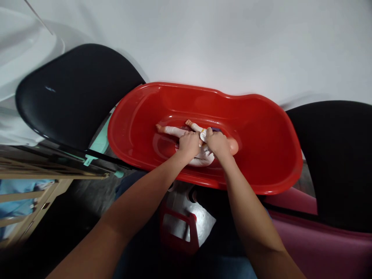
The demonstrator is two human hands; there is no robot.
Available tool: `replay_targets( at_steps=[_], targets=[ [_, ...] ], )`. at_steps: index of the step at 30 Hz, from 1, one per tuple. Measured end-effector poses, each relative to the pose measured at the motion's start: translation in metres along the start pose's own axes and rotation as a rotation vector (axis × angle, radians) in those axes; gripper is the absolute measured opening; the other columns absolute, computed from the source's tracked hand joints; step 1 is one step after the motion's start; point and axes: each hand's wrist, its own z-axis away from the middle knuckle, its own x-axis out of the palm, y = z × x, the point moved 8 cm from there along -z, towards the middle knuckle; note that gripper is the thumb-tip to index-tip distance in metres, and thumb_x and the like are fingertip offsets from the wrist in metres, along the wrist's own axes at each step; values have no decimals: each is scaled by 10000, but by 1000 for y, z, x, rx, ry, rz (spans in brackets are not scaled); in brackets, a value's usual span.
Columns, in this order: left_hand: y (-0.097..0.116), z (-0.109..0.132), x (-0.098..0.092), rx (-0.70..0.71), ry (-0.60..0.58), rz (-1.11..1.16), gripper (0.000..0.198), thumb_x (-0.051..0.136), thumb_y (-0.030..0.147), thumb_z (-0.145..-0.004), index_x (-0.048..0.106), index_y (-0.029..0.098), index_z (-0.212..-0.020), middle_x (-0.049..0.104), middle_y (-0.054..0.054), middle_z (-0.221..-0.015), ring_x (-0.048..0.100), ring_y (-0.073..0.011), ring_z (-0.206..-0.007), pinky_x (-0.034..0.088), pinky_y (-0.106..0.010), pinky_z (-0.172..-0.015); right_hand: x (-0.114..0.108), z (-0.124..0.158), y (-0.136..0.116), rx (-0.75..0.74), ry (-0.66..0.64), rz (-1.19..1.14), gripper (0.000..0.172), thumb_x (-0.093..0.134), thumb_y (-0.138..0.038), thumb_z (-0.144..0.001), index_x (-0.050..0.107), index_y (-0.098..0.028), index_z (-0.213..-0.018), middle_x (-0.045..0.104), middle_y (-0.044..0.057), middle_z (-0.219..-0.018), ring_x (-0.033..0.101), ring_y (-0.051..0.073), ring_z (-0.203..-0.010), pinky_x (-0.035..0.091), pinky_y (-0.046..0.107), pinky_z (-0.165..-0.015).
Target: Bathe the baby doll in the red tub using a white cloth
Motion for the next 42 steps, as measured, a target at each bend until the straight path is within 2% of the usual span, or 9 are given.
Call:
replay_targets(
  at_steps=[3,7,11,15,21,27,33,39,42],
  targets=[
    [0,1,-1,0,7,-36,309,530,210,-1080,694,141,-1333,722,-191,-1337,624,-360,-1320,528,-455,-1075,9,-1,5,15,-93,31,482,351,-419,-1122,748,-176,-1248,804,227,-1166,777,400,-1024,522,421,-830],
    [0,-1,-2,0,-3,-14,356,537,237,-1090,677,131,-1400,733,-188,-1339,649,-358,-1299,526,-443,-1079,-2,12,-3,-30,52,-75,563,321,-565,-1135,708,-174,-1254,798,198,-1118,746,348,-1004,504,374,-811],
    [1,-4,-1,2,-49,48,364,506,227,-1093,694,130,-1390,749,-179,-1331,677,-354,-1268,530,-433,-1064,-12,26,-24,-175,142,-26,477,341,-480,-1147,671,-173,-1302,756,194,-1267,708,320,-1115,498,359,-877],
    [1,-2,-5,6,6,24,429,527,256,-1094,635,131,-1490,730,-189,-1341,660,-365,-1275,512,-450,-1089,-13,25,-21,-9,135,-66,521,272,-486,-1161,663,-157,-1260,773,213,-1206,734,334,-1094,505,384,-888],
    [0,-1,-4,-15,-2,2,402,580,302,-1078,666,140,-1436,722,-193,-1333,638,-378,-1289,509,-465,-1094,-7,22,-9,180,52,-52,597,273,-556,-1145,693,-137,-1212,783,269,-1156,761,409,-1092,519,457,-899],
    [0,-3,-6,-3,8,7,424,508,258,-1096,658,116,-1466,726,-199,-1337,656,-377,-1267,506,-473,-1101,-13,24,-21,-47,150,-94,478,318,-487,-1146,663,-176,-1260,765,215,-1265,732,364,-1155,505,401,-908],
    [0,-3,-1,2,-31,-2,450,602,271,-1061,636,160,-1496,726,-186,-1351,644,-371,-1294,506,-454,-1100,-5,21,-8,81,75,-128,530,266,-514,-1146,664,-169,-1204,787,226,-1128,738,361,-1033,485,397,-854],
    [-3,-4,-5,-35,-14,27,449,502,271,-1101,630,144,-1512,723,-196,-1351,648,-384,-1284,511,-480,-1087,-11,26,-24,-99,185,-125,478,307,-480,-1142,659,-178,-1260,746,202,-1273,703,321,-1115,487,376,-891],
    [-5,-3,-6,-45,-22,51,459,505,313,-1109,635,124,-1506,716,-222,-1356,642,-410,-1298,523,-497,-1060,-8,26,-23,-61,144,-110,472,307,-477,-1144,653,-171,-1240,763,214,-1239,719,326,-1076,492,379,-874]
  ],
)
